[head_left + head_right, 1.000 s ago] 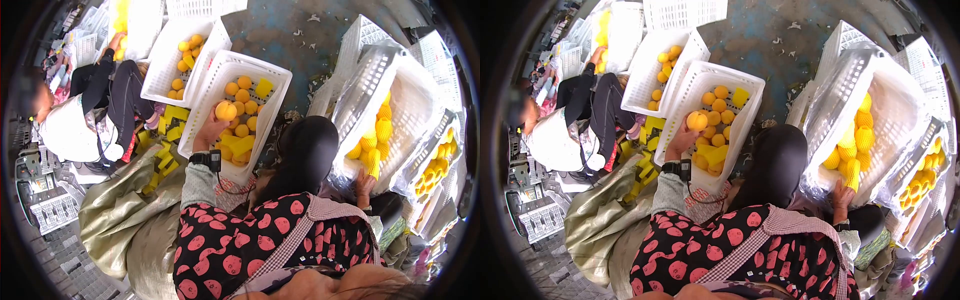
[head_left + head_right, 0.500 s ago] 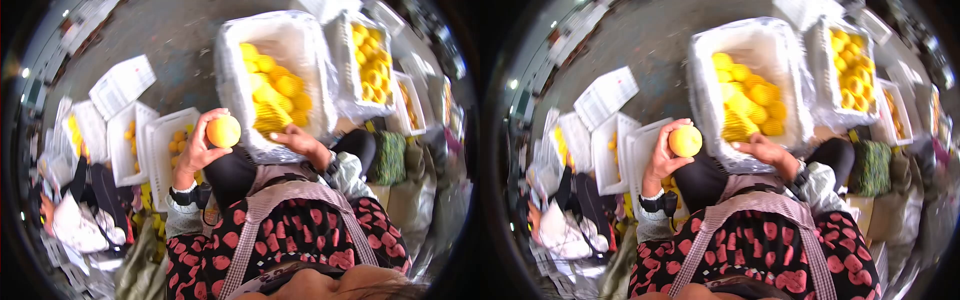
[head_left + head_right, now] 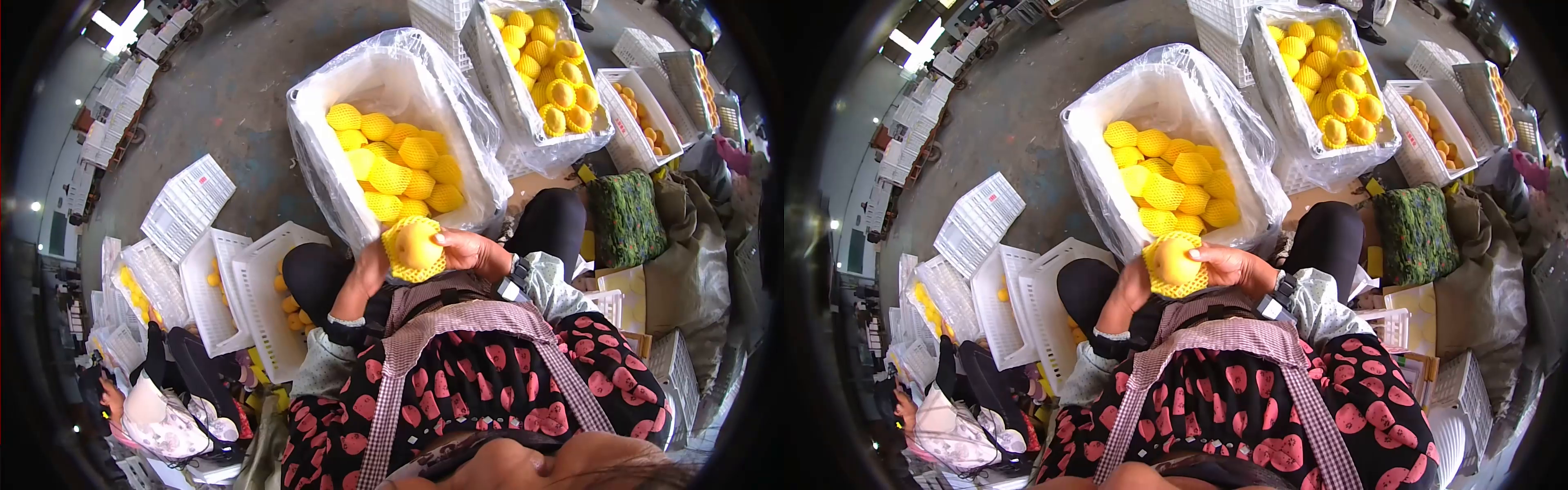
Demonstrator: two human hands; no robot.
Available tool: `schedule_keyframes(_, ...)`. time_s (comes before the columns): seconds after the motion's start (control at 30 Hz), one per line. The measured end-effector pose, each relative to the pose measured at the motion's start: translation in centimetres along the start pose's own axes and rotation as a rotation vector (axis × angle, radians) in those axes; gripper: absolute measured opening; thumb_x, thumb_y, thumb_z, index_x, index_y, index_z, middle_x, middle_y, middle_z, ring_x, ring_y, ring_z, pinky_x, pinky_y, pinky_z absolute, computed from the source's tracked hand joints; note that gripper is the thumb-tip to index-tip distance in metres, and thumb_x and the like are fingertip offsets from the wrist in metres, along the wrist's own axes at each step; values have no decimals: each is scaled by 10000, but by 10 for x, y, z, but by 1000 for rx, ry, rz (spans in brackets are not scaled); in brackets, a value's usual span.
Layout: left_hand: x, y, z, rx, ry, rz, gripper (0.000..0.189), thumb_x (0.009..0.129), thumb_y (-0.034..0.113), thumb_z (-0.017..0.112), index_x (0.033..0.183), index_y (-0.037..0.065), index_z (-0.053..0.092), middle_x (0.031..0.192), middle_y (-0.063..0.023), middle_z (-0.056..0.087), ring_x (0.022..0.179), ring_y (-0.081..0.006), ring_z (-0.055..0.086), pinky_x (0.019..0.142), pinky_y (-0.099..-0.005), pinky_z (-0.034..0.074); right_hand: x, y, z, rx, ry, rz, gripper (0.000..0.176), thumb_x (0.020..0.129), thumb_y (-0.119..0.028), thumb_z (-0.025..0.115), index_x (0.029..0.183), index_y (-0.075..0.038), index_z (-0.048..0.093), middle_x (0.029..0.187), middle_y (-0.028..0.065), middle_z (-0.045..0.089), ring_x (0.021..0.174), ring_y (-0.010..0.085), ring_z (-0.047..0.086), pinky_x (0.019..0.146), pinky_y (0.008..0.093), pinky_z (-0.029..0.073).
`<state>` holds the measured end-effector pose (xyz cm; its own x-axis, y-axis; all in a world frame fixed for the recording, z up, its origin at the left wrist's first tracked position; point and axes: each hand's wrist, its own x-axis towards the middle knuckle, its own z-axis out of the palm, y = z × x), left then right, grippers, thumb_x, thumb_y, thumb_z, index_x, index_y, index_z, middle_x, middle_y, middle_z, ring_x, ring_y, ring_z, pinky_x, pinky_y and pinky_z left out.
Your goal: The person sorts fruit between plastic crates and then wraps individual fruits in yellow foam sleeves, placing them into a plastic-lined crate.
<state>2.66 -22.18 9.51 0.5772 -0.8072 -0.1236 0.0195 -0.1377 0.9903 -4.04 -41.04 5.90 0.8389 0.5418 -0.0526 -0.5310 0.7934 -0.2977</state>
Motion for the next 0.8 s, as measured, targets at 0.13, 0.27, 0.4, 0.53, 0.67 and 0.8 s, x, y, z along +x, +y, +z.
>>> schedule_keyframes(0.13, -8, -11, 11, -553, -70, -126, 437, 889, 144, 469, 1283, 4, 340, 1284, -118, 422, 1136, -192, 462, 987, -304, 345, 4, -4, -6, 21, -191, 90, 692, 733, -167, 711, 1270, 31, 323, 1214, 178, 484, 1105, 263, 505, 957, 381, 404)
schedule_keyframes(0.27, -12, -6, 2, -1165, 94, -303, 316, 871, 104, 505, 1171, 14, 462, 1140, -92, 521, 1032, -155, 518, 890, -271, 422, 10, -4, -18, 60, -320, 163, 705, 720, -146, 716, 1276, 22, 318, 1208, 160, 489, 1099, 250, 509, 953, 369, 405)
schedule_keyframes(0.4, -9, -6, -12, -382, 312, -33, 94, 872, 93, 505, 939, 31, 484, 863, -14, 525, 766, -68, 511, 691, -201, 441, 18, -17, 7, -272, -96, 102, 716, 671, -115, 743, 1252, -3, 338, 1136, 124, 530, 1019, 228, 544, 894, 344, 433)
schedule_keyframes(0.53, -2, -1, -1, -152, 337, 173, 245, 888, 184, 507, 1040, 58, 362, 943, -62, 480, 758, -91, 511, 570, -214, 465, 28, -28, 21, -1159, 314, -324, 603, 629, -63, 742, 1120, -62, 392, 1030, 78, 509, 974, 219, 502, 840, 335, 425)
schedule_keyframes(0.67, 5, 2, -3, -336, 393, -167, 396, 916, 306, 446, 1208, 79, 303, 1042, -58, 466, 849, -119, 514, 627, -251, 477, 37, -30, 20, -1733, 244, -684, 746, 558, -45, 763, 1184, -84, 359, 1251, 148, 332, 1181, 280, 342, 955, 360, 331)
schedule_keyframes(0.8, 12, -12, -17, -378, 394, -142, 462, 907, 327, 471, 1257, 90, 285, 1116, -52, 457, 918, -135, 520, 666, -257, 465, 40, -33, 45, -1178, 63, -337, 834, 650, -149, 764, 1309, -102, 256, 1313, 138, 302, 1239, 258, 295, 1010, 347, 286)
